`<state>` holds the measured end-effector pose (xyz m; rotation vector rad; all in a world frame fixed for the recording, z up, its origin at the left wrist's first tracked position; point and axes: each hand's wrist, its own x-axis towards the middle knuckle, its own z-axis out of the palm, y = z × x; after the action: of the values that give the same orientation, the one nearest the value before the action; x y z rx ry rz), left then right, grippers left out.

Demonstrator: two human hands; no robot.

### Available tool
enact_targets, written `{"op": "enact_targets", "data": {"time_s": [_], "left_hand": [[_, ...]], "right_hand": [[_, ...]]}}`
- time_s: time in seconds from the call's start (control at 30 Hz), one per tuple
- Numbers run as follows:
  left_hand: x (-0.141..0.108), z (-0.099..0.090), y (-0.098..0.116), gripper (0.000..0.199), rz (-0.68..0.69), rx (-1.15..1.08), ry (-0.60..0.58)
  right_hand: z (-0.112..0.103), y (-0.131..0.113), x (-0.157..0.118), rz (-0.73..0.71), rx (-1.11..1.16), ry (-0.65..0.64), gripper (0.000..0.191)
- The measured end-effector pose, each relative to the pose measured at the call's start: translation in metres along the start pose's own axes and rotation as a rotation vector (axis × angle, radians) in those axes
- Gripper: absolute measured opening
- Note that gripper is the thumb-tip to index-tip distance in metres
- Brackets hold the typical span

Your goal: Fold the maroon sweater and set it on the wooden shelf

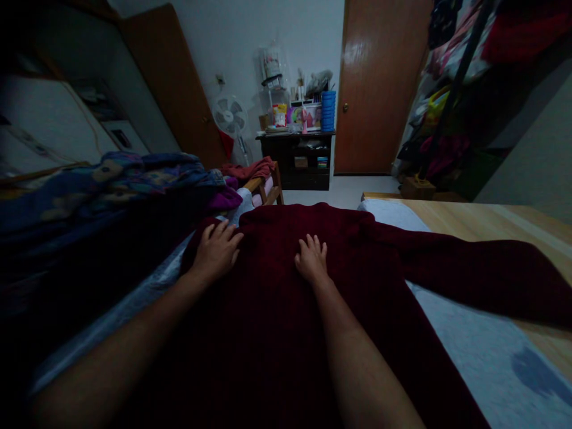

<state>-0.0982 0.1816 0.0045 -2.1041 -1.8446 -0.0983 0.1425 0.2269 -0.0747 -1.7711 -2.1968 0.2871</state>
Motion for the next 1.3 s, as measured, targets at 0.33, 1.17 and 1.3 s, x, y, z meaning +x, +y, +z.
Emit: {"op": "enact_targets", "data": {"time_s": [0.33,1.17,1.3], "left_hand": [[0.019,-0.014,-0.033,0.056,-0.258,0.213,-0.223],[-0.012,0.009,0.017,0.092,0.110,0.059,0.106],[-0.011,-0.002,0.000,0.104,-0.269,0.063,-0.145]], "right_hand": [[0.008,-0.017,-0.009,-0.350,0.047,-0.120,0.052],[0.011,-0.014,-0.005,-0.347,0.096,-0.076,0.050],[0.012,-0.013,-0.005,-0.342,0.100,-0.080,0.049]]}}
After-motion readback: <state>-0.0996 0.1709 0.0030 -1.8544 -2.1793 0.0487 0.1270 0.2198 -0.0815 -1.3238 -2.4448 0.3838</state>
